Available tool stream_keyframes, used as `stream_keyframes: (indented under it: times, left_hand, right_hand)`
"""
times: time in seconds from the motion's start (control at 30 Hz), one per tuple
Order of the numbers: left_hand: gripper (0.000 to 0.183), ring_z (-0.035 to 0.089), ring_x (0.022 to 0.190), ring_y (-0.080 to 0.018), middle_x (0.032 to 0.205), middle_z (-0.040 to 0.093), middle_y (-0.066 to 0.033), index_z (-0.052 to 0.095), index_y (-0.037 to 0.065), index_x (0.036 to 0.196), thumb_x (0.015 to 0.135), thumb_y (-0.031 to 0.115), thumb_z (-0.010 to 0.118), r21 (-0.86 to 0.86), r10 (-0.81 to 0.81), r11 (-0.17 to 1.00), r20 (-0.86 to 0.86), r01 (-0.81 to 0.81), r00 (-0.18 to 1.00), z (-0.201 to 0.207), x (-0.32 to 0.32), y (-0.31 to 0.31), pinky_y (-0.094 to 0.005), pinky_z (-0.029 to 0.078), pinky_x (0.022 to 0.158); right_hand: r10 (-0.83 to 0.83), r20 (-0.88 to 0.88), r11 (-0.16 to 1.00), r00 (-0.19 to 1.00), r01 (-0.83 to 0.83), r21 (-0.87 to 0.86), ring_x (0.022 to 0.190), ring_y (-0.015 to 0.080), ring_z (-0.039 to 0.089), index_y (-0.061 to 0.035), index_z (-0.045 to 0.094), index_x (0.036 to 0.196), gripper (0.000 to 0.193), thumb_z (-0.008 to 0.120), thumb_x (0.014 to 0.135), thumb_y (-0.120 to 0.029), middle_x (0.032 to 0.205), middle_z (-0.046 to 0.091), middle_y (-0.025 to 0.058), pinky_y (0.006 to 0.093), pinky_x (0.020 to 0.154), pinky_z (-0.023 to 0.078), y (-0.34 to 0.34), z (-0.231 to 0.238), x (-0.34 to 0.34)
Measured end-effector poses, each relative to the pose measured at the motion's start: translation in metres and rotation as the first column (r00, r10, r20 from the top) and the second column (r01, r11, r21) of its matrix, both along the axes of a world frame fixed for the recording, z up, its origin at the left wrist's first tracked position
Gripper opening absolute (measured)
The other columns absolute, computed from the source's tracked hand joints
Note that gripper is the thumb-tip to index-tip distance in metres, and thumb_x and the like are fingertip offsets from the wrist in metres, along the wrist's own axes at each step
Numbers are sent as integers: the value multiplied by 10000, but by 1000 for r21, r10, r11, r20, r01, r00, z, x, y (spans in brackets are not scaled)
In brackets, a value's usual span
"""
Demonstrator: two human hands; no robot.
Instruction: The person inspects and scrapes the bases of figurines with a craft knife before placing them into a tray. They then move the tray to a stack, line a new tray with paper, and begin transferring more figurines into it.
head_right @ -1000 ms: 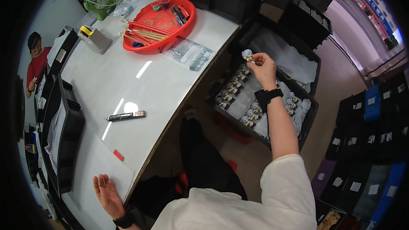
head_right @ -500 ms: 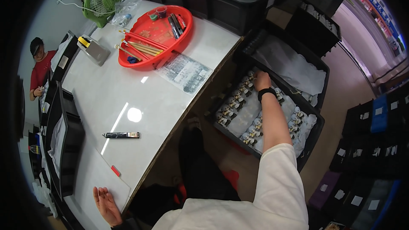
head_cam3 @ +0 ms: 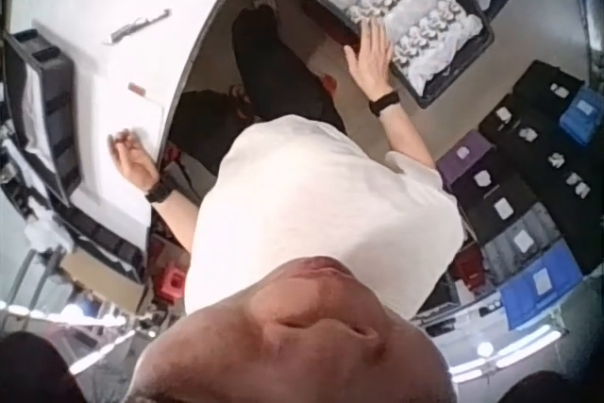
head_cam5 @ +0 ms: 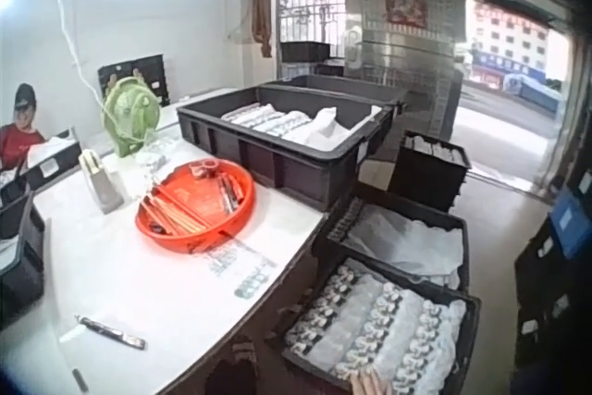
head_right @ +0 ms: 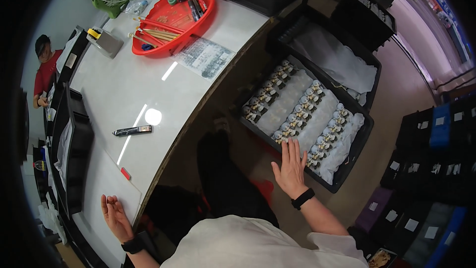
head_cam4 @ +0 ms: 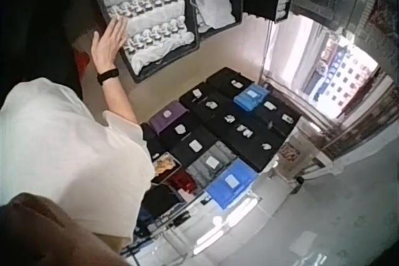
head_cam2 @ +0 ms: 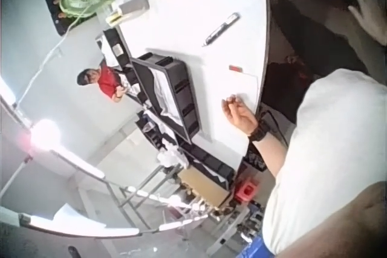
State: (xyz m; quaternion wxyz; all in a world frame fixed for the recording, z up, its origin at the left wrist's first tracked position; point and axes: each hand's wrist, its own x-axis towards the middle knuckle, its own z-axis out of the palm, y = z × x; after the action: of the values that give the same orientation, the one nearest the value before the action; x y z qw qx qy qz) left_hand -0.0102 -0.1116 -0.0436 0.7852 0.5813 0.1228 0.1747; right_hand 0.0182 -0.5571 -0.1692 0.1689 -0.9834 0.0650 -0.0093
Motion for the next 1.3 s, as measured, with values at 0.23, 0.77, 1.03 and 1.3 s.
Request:
stream_keyframes:
  times: [0.23,0.77,1.03,1.3]
  left_hand:
    - [299,508,970,-169,1028,515,-86,417,-6,1179,884,44,431,16,-72,997,32,71,997,-8,2,3,-246,439,856]
    - [136,525,795,-136,870,545,-82,518,-26,934,814,-21,453,624,143,780,-96,-53,985,-2,-3,-41,-238,423,727]
    - [137,540,798,-188,903,582,-117,549,-32,925,799,-53,503,634,91,773,-70,-26,993,-6,-4,-31,-291,454,694]
    - [95,446,705,-123,788,485,-63,484,2,841,784,-27,413,756,116,654,-152,40,982,6,9,-51,-213,361,646]
  right_hand:
    - [-66,230,993,971,86,-79,1214,264,315,3,341,1244,621,569,685,-140,1271,376,135,396,974,226,-2,-47,-18]
    - [-51,255,985,966,91,-145,1210,261,309,-11,333,1239,683,549,602,-135,1258,373,122,396,971,229,-2,-49,-11]
    - [-137,279,976,951,81,205,1148,342,340,-21,426,1121,466,583,703,-154,1202,389,171,450,945,223,10,-1,56]
    - [426,-23,868,905,-415,-274,1174,335,325,-141,488,1172,592,510,691,-486,1203,456,119,638,890,203,-67,-101,294]
